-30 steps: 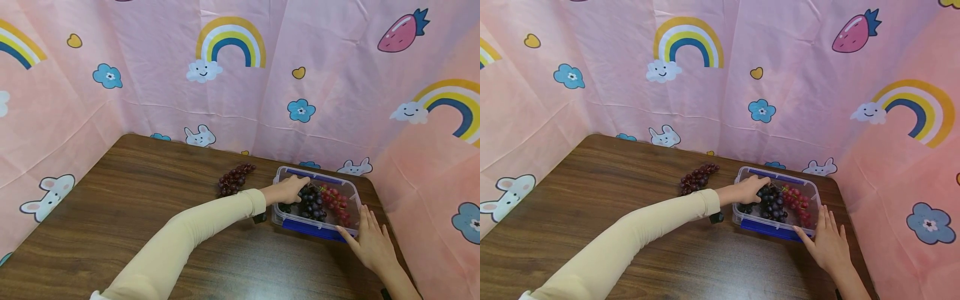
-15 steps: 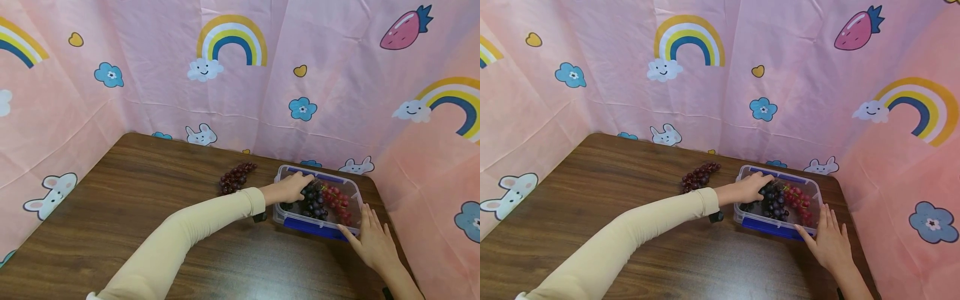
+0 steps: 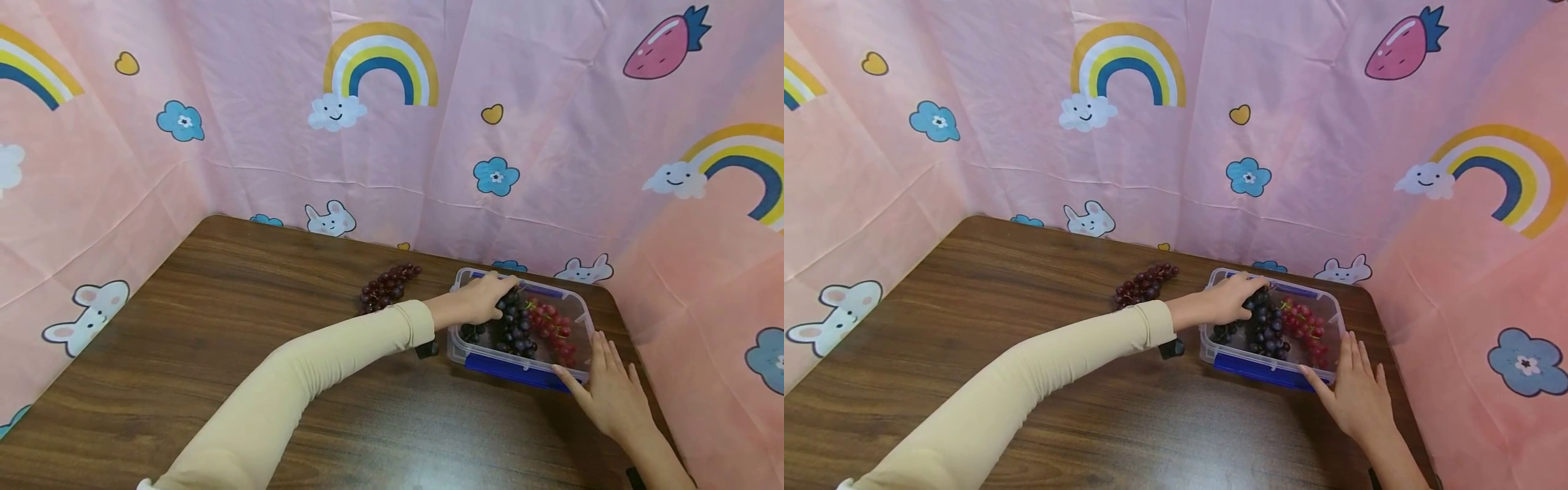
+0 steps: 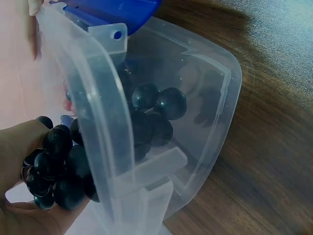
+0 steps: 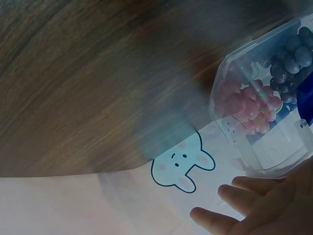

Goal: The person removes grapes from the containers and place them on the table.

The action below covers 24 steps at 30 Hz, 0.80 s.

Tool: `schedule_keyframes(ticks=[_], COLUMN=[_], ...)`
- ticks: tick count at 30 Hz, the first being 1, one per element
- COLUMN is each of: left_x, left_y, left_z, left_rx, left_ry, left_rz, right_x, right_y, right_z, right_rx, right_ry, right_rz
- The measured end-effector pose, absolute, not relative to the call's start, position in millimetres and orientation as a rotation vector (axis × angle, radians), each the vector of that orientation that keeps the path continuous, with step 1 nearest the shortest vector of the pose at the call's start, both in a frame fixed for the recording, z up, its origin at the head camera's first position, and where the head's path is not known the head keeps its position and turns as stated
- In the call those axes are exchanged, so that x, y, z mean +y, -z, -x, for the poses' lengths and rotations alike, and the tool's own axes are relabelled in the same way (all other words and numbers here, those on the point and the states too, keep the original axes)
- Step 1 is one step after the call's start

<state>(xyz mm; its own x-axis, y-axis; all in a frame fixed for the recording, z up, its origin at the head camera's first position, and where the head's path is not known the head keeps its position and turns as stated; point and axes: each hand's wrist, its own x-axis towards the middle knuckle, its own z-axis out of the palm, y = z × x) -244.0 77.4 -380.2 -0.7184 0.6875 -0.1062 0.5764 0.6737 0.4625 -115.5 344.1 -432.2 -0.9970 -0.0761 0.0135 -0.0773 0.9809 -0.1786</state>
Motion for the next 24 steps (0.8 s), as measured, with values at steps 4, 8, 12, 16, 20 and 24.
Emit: schedule_keyframes(ticks=[4, 8, 12, 16, 20, 24], left_x=[76, 74, 72, 72, 71, 69], left_y=[374, 367, 362, 357, 352, 348], left_z=[243, 245, 246, 245, 243, 241], left_rx=[2.623, 2.624, 2.627, 2.646, 2.660, 2.662], left_ry=[-0.581, -0.588, -0.610, -0.613, -0.627, -0.654], left_rz=[-1.012, -1.022, -1.029, -1.039, -1.038, -1.042], right_x=[344, 344, 344, 344, 344, 344], right_y=[432, 431, 431, 431, 431, 431], right_z=[115, 116, 116, 116, 116, 116], right_rx=[-3.118, -3.130, -3.136, -3.124, -3.127, -3.146], right_ry=[-0.280, -0.283, -0.300, -0.303, -0.297, -0.303], right_rz=[-0.126, -0.123, -0.118, -0.123, -0.127, -0.119])
